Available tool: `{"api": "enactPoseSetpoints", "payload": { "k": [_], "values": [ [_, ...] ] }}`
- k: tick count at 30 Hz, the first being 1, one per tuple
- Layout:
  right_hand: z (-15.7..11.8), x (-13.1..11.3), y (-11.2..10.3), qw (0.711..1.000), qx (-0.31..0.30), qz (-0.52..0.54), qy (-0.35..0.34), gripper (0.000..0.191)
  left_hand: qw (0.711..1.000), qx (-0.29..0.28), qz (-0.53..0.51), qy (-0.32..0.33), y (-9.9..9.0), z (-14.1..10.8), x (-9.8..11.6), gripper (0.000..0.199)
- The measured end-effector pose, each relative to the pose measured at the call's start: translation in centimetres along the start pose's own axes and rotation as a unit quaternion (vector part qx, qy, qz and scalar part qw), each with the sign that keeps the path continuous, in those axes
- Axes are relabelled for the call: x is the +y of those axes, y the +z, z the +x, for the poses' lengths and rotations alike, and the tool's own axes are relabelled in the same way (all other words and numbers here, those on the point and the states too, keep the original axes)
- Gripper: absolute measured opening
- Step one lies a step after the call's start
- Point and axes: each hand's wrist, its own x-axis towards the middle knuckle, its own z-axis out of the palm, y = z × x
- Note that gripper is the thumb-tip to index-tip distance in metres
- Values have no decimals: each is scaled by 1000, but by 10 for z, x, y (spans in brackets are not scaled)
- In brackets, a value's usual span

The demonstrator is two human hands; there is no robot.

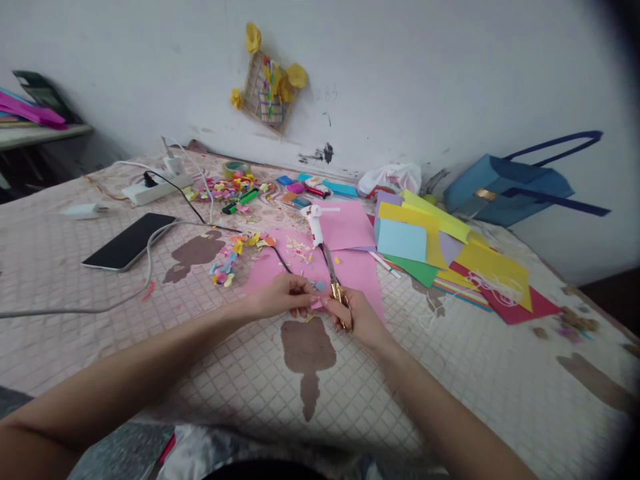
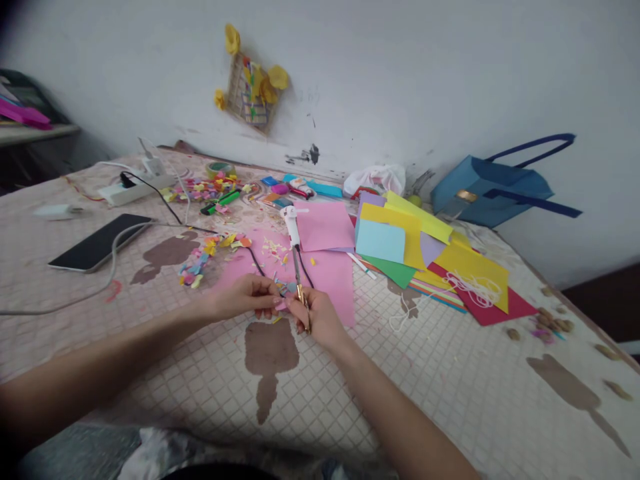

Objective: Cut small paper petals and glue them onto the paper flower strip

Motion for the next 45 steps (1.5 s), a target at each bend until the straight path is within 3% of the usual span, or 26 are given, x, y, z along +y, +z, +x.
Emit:
{"api": "enactPoseSetpoints", "payload": {
  "k": [13,18,23,26,33,45],
  "values": [
    [-1,-5,-1,1000,11,3,2,19,998,36,-44,-16,-1,1,1,23],
    [1,0,-9,998,-35,-33,32,19,996,76,-54,-5,-8,2,2,21],
    [6,3,-13,997,52,-62,12,22,992,60,-107,-30,-6,0,3,25],
    [5,-1,-14,997,63,-50,2,20,990,37,-129,-38,-4,-1,2,25],
    [0,-5,-11,998,32,25,-40,23,994,60,-93,-9,3,-2,6,20],
    [-3,-8,-3,998,37,-27,-50,21,999,39,-9,5,10,-5,6,25]
  ]
}}
